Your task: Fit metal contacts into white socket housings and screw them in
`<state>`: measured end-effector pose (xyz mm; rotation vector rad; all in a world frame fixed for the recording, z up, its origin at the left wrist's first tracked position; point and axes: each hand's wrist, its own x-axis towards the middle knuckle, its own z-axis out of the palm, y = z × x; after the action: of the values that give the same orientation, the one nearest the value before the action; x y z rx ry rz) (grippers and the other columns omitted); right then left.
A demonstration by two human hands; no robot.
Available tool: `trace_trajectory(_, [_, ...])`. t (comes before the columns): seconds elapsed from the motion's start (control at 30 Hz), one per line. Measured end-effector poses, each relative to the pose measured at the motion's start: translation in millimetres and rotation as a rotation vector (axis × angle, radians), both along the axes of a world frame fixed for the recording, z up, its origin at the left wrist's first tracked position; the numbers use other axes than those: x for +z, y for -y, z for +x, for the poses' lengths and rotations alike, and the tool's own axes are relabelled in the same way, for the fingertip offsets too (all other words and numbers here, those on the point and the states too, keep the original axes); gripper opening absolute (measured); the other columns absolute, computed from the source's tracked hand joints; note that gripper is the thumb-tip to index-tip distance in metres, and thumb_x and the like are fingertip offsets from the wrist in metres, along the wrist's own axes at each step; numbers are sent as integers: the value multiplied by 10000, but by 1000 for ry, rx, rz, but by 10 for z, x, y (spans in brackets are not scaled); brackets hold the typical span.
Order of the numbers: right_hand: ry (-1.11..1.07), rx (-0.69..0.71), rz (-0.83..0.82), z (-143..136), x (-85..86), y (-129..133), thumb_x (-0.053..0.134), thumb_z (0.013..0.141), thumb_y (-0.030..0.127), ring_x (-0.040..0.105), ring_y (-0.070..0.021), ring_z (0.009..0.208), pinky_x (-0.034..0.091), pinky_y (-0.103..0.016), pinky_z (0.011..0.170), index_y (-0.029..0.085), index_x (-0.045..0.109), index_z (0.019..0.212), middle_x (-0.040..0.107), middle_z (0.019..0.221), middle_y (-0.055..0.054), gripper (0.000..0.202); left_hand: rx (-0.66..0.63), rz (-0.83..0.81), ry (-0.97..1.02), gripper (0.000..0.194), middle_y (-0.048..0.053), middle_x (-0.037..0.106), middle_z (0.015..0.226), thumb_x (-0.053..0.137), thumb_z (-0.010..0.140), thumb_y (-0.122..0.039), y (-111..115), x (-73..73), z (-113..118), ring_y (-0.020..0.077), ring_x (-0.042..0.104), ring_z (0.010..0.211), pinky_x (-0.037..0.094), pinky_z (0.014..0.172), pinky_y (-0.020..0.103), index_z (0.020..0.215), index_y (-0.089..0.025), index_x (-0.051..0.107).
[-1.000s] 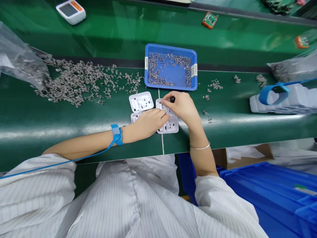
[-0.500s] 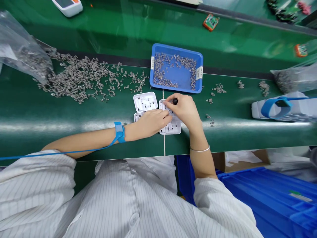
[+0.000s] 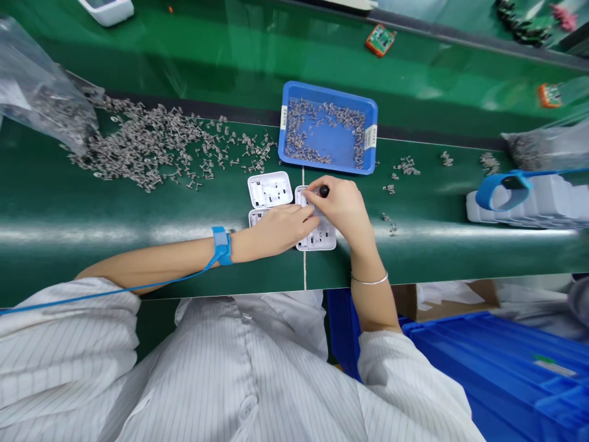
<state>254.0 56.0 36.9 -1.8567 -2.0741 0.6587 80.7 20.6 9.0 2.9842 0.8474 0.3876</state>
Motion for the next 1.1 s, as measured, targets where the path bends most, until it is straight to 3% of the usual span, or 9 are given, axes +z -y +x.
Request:
trace_trajectory(0.27, [60,29,-13,-9,7,-7,671,892,300,662,-213,779,393,-335,649,241,764,888,777,909,-25,111,-1,25,13,132,72,628,894,521,933,-48,7,-4,-8,231,658,789,460,623,342,955,-135,619])
trace_trajectory(0.43, [81,116,-2,15,44,-13,664,919,297,684,-224,847,395,-325,661,248,763,909,785,995,-13,112,8,16,-23,134,80,627,912,519,935,-52,2,2,-6,238,659,792,447,609,345,924,-141,620])
trace_trajectory(0.67, [236,203,86,42,49,27,578,975,331,692,-217,865,328,-313,602,256,763,989,783,1042,-14,200,17,23,-33,125,82,632,914,522,952,-72,5,-10,-7,234,663,802,446,620,331,931,-135,627])
trace_trajectory(0.8, [384,297,135,55,60,75,505,986,274,694,-215,859,278,-315,589,246,774,1018,787,1040,-29,272,13,23,-42,148,84,635,926,506,959,-67,4,-2,-1,219,658,812,456,642,322,970,-131,639])
trace_trajectory(0.93, [405,348,99,62,60,96,516,951,222,707,-224,883,322,-315,612,228,777,1038,789,1043,-45,276,20,12,-46,157,80,641,927,504,954,-61,-1,13,2,220,666,809,457,626,321,971,-129,644])
trace_trajectory(1.1, [201,305,109,141,22,32,528,973,265,721,-208,894,432,-301,689,250,766,1100,788,1066,-13,270,15,4,-44,134,76,652,946,528,961,-86,5,25,0,227,674,808,480,639,331,958,-134,652])
